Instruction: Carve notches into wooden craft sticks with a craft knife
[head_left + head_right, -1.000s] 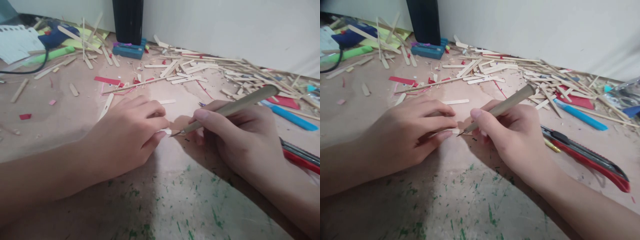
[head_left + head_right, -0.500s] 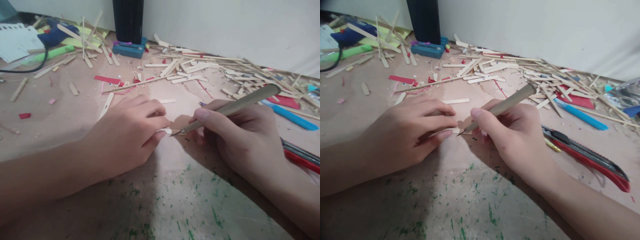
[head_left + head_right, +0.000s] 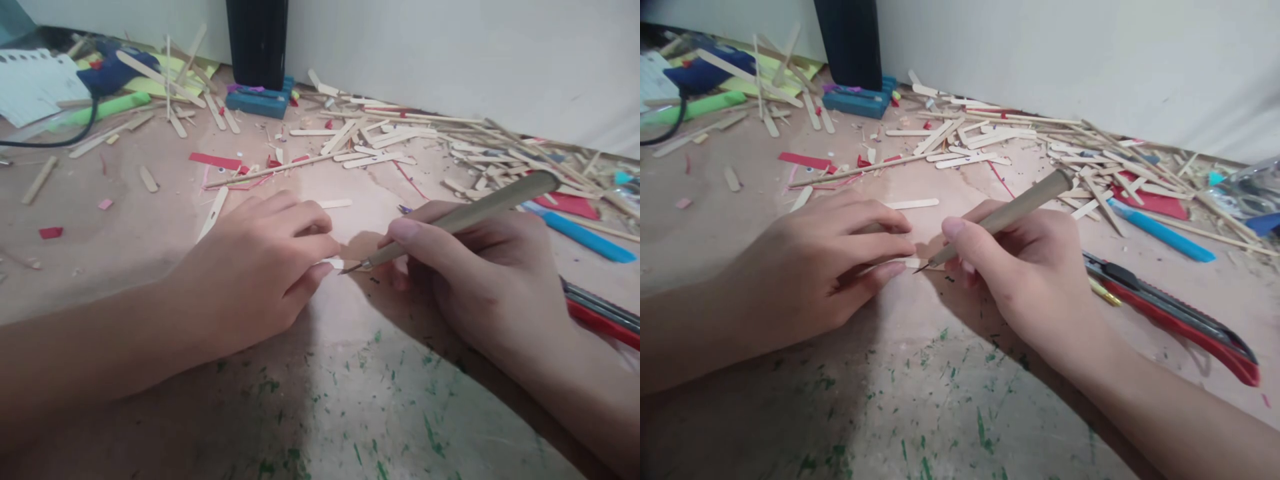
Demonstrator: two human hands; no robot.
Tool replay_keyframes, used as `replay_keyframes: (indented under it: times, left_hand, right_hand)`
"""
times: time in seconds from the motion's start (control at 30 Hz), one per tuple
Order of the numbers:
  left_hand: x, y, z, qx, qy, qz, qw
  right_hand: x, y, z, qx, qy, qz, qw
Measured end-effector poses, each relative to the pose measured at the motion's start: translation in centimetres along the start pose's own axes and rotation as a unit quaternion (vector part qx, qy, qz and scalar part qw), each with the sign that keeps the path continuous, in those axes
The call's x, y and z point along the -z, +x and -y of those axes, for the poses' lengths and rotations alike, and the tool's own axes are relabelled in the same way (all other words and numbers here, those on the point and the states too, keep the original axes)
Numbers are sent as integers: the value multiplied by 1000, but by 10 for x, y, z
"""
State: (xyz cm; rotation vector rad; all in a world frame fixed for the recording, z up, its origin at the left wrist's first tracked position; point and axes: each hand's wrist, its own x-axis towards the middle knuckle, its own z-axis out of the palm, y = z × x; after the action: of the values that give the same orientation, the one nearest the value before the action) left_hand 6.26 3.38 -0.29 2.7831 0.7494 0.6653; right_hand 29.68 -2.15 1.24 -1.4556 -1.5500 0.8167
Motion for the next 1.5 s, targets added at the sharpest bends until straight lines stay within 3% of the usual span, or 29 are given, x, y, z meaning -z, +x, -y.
replay_keyframes:
  times: [0.37,0.73,1.07,1.37,1.5]
  left_hand:
    - [4,1,-4,9,-8,-17,1000]
    - [2,-2,-3,-17,-49,13,999]
    - [4,-2,-3,30,-11,-4,999]
    - [5,-1,-3,20,-19,-6,1000]
    - [4,0,-3,25,-31,-3,999]
  right_hand:
    - [0,0,0,-6,18,1,1000]
    - [1,-1,-1,-4,26,-18,999]
    - [-6,-2,-3,3,85,-47,995]
    - [-2,-2,-1,10,58,-28,998]
    - [-5,-4,2,7,51,-54,997]
